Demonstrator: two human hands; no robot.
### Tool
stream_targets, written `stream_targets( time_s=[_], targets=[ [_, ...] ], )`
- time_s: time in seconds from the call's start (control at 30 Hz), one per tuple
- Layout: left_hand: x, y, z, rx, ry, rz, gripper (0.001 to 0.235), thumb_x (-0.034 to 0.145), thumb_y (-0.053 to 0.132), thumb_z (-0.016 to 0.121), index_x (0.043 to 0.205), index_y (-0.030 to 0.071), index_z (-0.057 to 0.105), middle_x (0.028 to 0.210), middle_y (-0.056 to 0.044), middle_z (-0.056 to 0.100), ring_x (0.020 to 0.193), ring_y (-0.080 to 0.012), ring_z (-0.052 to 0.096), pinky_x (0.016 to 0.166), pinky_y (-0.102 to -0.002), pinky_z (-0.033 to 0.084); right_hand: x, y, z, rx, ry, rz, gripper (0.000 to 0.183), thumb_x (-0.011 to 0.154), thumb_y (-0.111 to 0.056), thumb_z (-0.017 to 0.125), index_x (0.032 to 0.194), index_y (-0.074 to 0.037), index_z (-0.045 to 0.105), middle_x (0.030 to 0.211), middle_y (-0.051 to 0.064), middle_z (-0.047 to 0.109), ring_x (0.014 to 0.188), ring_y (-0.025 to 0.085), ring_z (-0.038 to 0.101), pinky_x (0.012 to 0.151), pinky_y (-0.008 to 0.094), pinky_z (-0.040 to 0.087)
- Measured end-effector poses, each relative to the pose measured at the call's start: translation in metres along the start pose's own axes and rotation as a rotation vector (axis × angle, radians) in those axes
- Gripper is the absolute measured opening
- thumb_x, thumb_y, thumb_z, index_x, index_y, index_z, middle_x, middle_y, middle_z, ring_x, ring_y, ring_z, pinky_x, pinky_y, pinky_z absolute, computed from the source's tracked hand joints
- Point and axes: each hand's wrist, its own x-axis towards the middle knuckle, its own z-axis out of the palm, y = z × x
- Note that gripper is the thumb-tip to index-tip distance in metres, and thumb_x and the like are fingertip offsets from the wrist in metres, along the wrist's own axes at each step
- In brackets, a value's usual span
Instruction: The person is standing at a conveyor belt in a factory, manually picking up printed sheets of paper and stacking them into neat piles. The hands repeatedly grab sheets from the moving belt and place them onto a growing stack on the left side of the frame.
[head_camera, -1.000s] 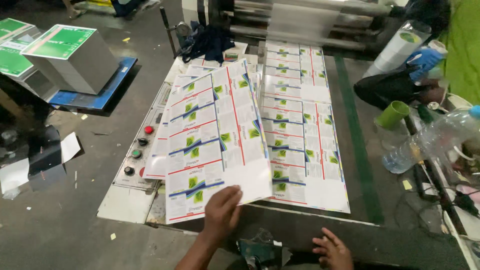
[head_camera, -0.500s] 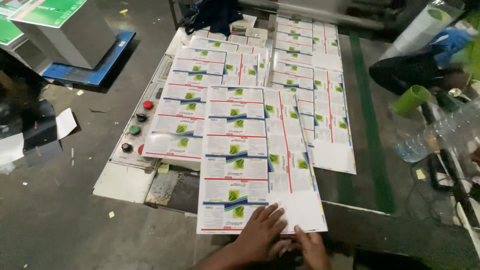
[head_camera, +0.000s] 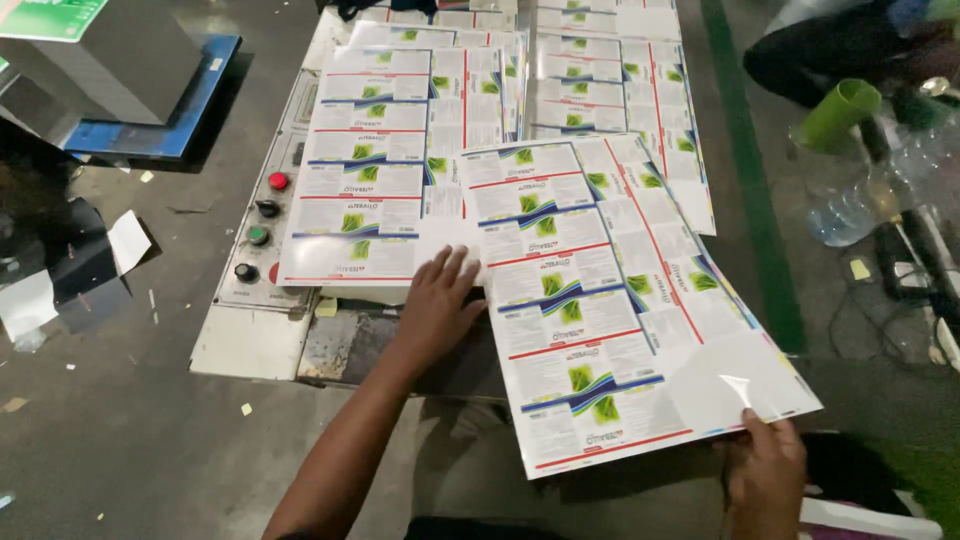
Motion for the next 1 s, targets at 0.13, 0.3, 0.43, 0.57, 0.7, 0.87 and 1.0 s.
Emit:
stream_targets(
  time_s=[0.13, 0.3, 0.43, 0.57, 0.7, 0.87, 1.0],
  targets=[
    [0.013, -0.033, -0.002, 0.158, 0.018, 0.030, 0.083, 0.074, 0.042, 0.075, 0.136, -0.010, 0.056, 0.147, -0.030, 0.044, 0.137, -0.0470, 0.037, 0.107, -0.060, 0.030, 0.010, -0.029, -0.031, -0.321, 0.132, -0.060, 0.020, 0.109, -0.011, 0.057, 0.120, 0.004, 0.063, 0.101, 0.009, 0.067, 0.085, 0.016, 0.064, 0.073, 0.030, 0.052],
    [0.003, -0.061, 0.012, 0.360, -0.026, 0.053, 0.051, 0.090, 0.022, 0.068, 0.134, -0.003, 0.061, 0.145, -0.020, 0.058, 0.136, -0.0366, 0.054, 0.109, -0.049, 0.043, 0.028, -0.017, -0.079, -0.278, 0.120, -0.121, 0.021, 0.113, -0.012, 0.054, 0.121, 0.007, 0.060, 0.101, 0.011, 0.065, 0.088, 0.019, 0.063, 0.076, 0.033, 0.051],
    [0.013, -0.042, -0.023, 0.133, 0.077, -0.014, 0.029, 0.089, 0.012, 0.064, 0.117, 0.005, 0.068, 0.115, -0.014, 0.075, 0.104, -0.0337, 0.072, 0.083, -0.044, 0.058, 0.027, -0.006, -0.079, -0.150, 0.126, -0.149, 0.026, 0.110, -0.008, 0.053, 0.131, 0.004, 0.061, 0.118, 0.007, 0.068, 0.104, 0.015, 0.066, 0.090, 0.029, 0.052],
    [0.012, -0.010, -0.053, 0.098, 0.123, -0.070, 0.017, 0.092, 0.012, 0.068, 0.108, 0.008, 0.071, 0.097, -0.013, 0.076, 0.088, -0.0346, 0.073, 0.072, -0.046, 0.058, 0.025, 0.012, -0.077, -0.415, 0.268, 0.037, 0.025, 0.111, -0.010, 0.056, 0.127, 0.009, 0.061, 0.110, 0.015, 0.067, 0.098, 0.021, 0.065, 0.086, 0.034, 0.050],
    [-0.011, 0.023, -0.061, -0.058, 0.363, -0.147, 0.011, 0.095, 0.010, 0.070, 0.106, 0.006, 0.072, 0.095, -0.015, 0.075, 0.083, -0.0345, 0.072, 0.070, -0.043, 0.057, 0.015, 0.017, -0.069, -0.136, 0.217, -0.027, 0.027, 0.108, -0.007, 0.056, 0.132, 0.005, 0.061, 0.113, 0.012, 0.067, 0.099, 0.020, 0.066, 0.087, 0.035, 0.053],
    [-0.044, 0.053, -0.057, -0.261, 0.419, -0.337, 0.010, 0.098, 0.009, 0.069, 0.106, 0.004, 0.071, 0.093, -0.015, 0.074, 0.076, -0.0302, 0.072, 0.067, -0.038, 0.056, 0.020, 0.028, -0.077, -0.267, 0.219, -0.034, 0.026, 0.108, -0.006, 0.056, 0.129, 0.007, 0.062, 0.112, 0.015, 0.069, 0.098, 0.018, 0.067, 0.085, 0.034, 0.054],
    [-0.060, 0.062, -0.061, -0.321, 0.462, -0.287, 0.013, 0.097, 0.005, 0.068, 0.110, 0.003, 0.071, 0.098, -0.015, 0.074, 0.085, -0.0315, 0.074, 0.070, -0.037, 0.057, 0.033, 0.055, -0.085, -0.177, 0.146, -0.004, 0.021, 0.107, -0.007, 0.062, 0.123, 0.007, 0.062, 0.101, 0.014, 0.068, 0.080, 0.020, 0.066, 0.069, 0.034, 0.053]
  ],
)
